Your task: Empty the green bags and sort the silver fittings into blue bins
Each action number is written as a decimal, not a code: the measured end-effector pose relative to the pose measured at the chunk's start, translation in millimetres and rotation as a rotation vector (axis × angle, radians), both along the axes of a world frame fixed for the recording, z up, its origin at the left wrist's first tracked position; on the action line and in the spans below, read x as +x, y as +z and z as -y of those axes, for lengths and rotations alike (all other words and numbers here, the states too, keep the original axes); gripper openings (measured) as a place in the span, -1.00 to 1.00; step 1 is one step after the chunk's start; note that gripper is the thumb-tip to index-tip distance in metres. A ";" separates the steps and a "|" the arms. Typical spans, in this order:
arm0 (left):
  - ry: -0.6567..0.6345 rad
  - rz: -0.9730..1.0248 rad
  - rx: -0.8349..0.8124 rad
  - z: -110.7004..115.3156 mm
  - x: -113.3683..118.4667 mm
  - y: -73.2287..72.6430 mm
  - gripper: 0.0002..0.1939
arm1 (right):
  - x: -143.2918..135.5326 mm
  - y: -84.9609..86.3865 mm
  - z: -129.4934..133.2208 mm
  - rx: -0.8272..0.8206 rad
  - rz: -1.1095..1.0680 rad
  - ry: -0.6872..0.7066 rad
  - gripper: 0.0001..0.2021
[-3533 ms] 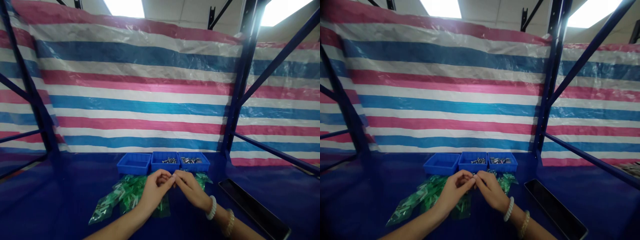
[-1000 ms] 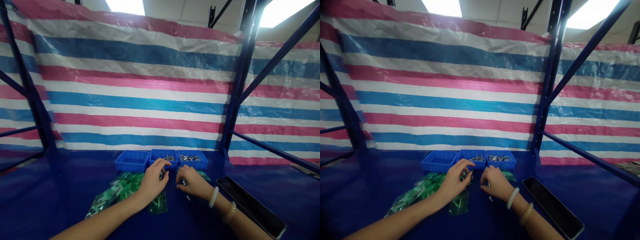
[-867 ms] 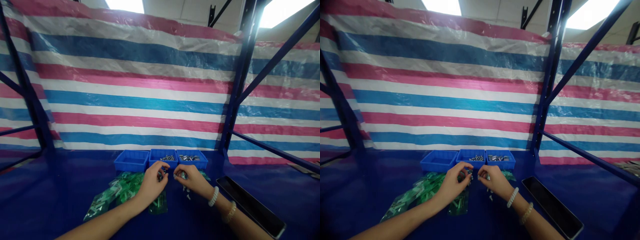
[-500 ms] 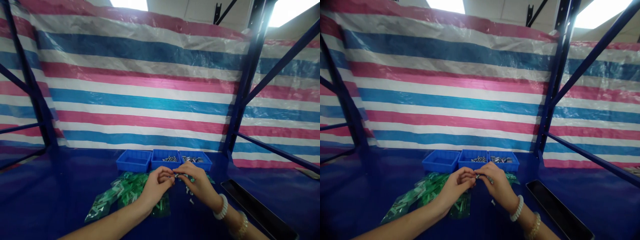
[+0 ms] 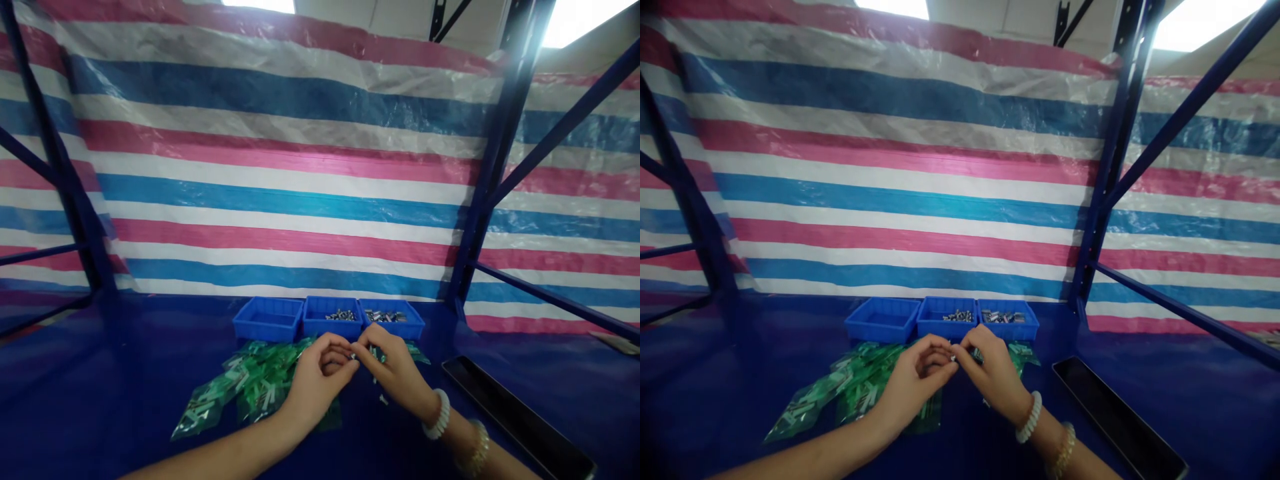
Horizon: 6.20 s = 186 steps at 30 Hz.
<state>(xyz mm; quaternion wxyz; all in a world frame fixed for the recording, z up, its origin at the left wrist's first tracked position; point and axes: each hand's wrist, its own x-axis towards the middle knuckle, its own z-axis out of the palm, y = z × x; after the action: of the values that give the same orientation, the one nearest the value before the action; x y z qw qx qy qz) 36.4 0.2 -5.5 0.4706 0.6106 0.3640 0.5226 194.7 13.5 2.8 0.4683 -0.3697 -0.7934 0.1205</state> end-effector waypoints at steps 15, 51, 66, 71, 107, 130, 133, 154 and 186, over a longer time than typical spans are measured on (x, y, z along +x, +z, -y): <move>0.237 -0.619 0.610 -89.5 -8.8 30.5 -0.72 | 38.8 13.1 -16.0 -0.259 0.500 0.116 -0.89; -0.001 -0.010 0.034 0.5 -1.0 -5.1 -0.77 | 0.9 4.0 4.3 -0.066 -0.013 0.013 -0.76; 0.264 -0.489 0.541 -82.0 -9.6 28.5 -0.86 | 28.5 8.9 -20.1 -0.133 0.028 -0.057 -0.61; 0.242 -0.593 0.589 -87.2 -19.5 14.7 -0.78 | 44.9 12.5 -24.6 -0.236 0.486 0.189 -0.80; 0.031 -0.302 0.357 4.3 -9.1 18.4 -0.76 | 9.3 7.5 -0.6 -0.166 -0.135 0.182 -0.84; 0.113 -0.707 0.656 -82.7 -3.7 21.9 -0.55 | 41.4 4.5 -28.6 -0.168 0.418 0.095 -0.81; 0.070 -0.723 0.659 -56.9 -8.9 15.2 -0.57 | 45.0 4.1 -25.1 -0.171 0.607 0.097 -0.74; -0.011 -0.431 0.332 -13.6 -10.9 6.0 -0.75 | 42.1 6.2 -19.8 -0.223 0.789 0.079 -0.75; 0.108 -0.207 0.360 1.2 -4.4 19.0 -0.93 | -2.2 -2.7 0.6 -0.216 -0.141 0.166 -0.52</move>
<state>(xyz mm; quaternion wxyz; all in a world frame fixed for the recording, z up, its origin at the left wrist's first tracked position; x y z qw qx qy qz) 32.0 -1.0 13.5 0.2854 0.7148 0.3433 0.5382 192.5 12.9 0.1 0.4688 -0.3419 -0.7687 0.2692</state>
